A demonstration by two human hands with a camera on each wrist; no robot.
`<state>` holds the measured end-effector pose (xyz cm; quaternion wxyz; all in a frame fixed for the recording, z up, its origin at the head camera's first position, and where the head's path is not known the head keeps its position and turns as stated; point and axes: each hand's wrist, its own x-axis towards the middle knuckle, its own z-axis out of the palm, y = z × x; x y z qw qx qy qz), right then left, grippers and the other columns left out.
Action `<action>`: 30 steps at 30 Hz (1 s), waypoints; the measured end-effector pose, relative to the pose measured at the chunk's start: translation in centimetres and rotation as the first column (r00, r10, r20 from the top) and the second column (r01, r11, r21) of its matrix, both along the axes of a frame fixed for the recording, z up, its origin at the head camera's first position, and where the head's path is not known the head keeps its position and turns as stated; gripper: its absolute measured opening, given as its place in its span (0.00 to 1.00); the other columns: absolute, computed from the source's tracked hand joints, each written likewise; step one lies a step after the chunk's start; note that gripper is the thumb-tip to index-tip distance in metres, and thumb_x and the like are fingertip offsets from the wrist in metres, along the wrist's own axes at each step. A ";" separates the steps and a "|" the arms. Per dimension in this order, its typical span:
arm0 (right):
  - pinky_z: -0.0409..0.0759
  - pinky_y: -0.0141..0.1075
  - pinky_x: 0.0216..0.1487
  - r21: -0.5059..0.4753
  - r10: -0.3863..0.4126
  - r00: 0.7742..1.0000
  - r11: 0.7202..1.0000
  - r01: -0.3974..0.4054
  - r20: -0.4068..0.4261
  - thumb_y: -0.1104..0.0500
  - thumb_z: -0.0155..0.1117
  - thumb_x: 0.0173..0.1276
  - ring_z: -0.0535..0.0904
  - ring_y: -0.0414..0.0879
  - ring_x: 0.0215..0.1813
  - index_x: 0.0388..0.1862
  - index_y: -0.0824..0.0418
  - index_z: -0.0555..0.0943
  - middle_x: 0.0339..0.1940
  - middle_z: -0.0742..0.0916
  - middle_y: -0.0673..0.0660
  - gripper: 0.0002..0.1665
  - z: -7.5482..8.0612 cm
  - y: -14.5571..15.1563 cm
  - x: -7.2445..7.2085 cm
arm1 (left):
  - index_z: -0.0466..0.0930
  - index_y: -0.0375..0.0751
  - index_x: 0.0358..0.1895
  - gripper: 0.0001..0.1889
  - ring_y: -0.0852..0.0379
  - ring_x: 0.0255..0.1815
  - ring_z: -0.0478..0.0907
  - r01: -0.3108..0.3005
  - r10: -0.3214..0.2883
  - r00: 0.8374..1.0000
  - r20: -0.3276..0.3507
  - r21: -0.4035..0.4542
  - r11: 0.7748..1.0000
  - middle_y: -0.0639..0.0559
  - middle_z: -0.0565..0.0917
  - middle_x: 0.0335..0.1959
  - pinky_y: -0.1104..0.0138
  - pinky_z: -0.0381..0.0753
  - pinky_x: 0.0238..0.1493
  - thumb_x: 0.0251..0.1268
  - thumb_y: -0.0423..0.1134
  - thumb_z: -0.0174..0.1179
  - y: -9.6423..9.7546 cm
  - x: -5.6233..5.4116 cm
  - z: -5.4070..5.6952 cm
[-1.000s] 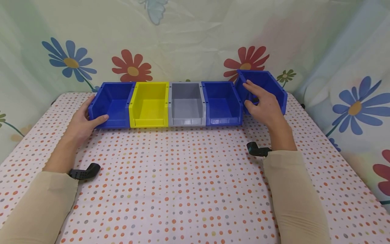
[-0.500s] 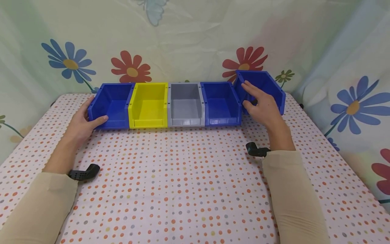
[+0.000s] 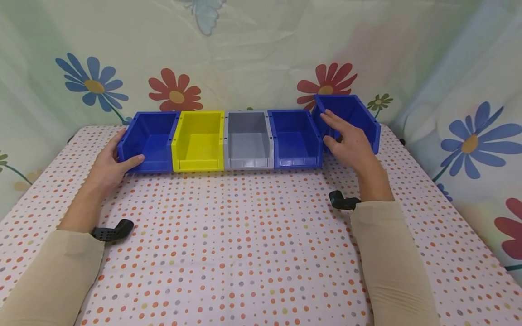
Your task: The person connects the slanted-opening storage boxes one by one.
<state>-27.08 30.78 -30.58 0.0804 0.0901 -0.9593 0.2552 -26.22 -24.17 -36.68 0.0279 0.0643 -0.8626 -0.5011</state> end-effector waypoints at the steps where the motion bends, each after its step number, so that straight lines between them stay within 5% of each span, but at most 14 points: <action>1: 0.68 0.43 0.42 0.000 0.000 1.000 1.000 0.000 0.001 0.55 0.51 0.82 0.71 0.54 0.49 0.85 0.44 0.56 0.87 0.58 0.45 0.36 0.0 0.0 0.0 | 0.35 0.66 0.86 0.49 0.37 0.87 0.43 0.000 0.000 1.000 0.001 0.000 1.000 0.46 0.44 0.87 0.38 0.52 0.82 0.74 0.47 0.63 0.0 0.0 0.0; 10: 0.72 0.53 0.56 -0.031 0.008 1.000 1.000 -0.007 0.021 0.57 0.50 0.83 0.67 0.63 0.72 0.86 0.44 0.55 0.87 0.56 0.45 0.37 -0.2 -0.1 0.0 | 0.35 0.64 0.86 0.49 0.37 0.87 0.43 0.000 0.000 1.000 -0.005 0.003 1.000 0.46 0.44 0.87 0.38 0.52 0.82 0.75 0.48 0.63 0.1 0.1 0.0; 15: 0.67 0.67 0.72 -0.029 0.018 0.999 0.999 -0.017 0.030 0.57 0.50 0.83 0.57 0.67 0.83 0.86 0.45 0.55 0.88 0.55 0.46 0.37 -0.2 -0.1 0.0 | 0.35 0.64 0.86 0.49 0.37 0.87 0.43 -0.004 0.004 1.000 0.000 0.008 1.000 0.46 0.44 0.87 0.38 0.52 0.82 0.74 0.48 0.63 0.1 0.0 -0.1; 30: 0.61 0.71 0.75 -0.027 0.020 0.998 0.999 -0.019 0.051 0.56 0.50 0.83 0.51 0.67 0.85 0.86 0.44 0.53 0.88 0.53 0.47 0.37 -0.7 0.1 -0.2 | 0.35 0.65 0.86 0.49 0.37 0.87 0.43 0.005 -0.005 1.000 -0.007 0.014 1.000 0.45 0.44 0.87 0.38 0.51 0.82 0.75 0.46 0.63 0.1 0.0 -0.2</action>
